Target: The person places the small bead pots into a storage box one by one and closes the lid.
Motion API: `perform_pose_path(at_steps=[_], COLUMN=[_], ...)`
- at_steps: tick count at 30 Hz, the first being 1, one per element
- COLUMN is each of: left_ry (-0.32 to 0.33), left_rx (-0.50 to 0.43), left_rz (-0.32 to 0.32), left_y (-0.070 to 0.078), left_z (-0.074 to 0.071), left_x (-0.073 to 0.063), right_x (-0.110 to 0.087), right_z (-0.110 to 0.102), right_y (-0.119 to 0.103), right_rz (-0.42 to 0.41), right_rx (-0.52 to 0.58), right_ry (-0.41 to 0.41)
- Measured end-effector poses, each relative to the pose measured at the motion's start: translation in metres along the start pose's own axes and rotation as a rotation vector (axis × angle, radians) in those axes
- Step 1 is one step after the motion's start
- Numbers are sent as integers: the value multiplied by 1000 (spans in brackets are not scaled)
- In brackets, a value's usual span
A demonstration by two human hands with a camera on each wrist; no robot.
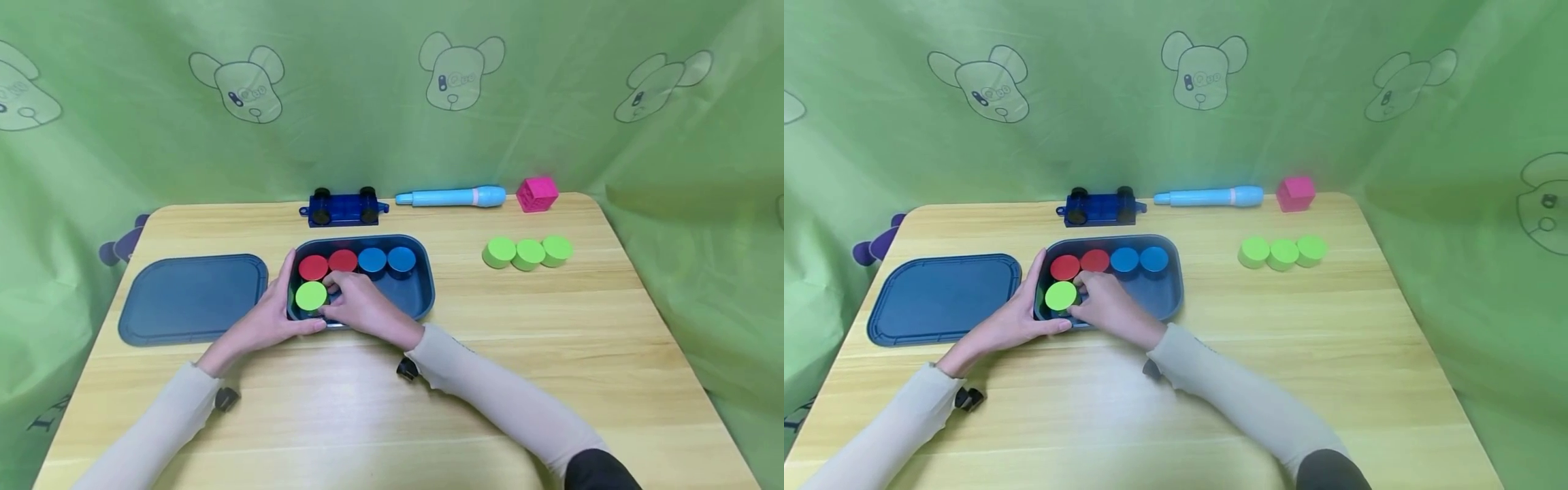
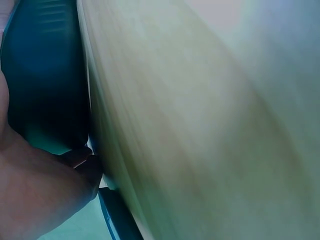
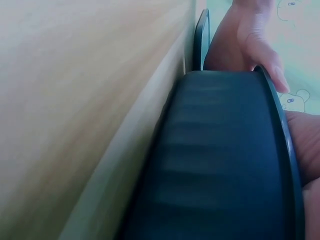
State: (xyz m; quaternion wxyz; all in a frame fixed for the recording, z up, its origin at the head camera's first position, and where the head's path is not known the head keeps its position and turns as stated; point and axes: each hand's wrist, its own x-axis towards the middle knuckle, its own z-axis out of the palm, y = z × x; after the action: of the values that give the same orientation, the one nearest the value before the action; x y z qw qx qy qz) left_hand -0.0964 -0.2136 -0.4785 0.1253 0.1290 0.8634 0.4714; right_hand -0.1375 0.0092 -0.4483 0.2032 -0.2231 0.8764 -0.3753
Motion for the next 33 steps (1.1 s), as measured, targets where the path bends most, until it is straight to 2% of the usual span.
perform_pose_path(at_steps=[7,14,19,23,28,33], left_ry=[-4,-4,2,6,5,7], left_rx=[-20,-16,-25,-30,-5,23], left_rz=[8,-6,15,29,6,-15], left_y=[0,0,-1,-2,-3,-3], left_z=[-1,-1,0,0,1,1], left_x=[-1,0,1,1,0,0], right_x=[2,-3,-8,-15,-27,-38], right_z=[1,-2,-7,-11,-15,-22], right_y=[1,0,2,7,16,23], right_rz=[3,12,-6,-57,-132,-216], right_rx=[60,105,118,105,119,173], right_ry=[1,-3,26,101,238,291])
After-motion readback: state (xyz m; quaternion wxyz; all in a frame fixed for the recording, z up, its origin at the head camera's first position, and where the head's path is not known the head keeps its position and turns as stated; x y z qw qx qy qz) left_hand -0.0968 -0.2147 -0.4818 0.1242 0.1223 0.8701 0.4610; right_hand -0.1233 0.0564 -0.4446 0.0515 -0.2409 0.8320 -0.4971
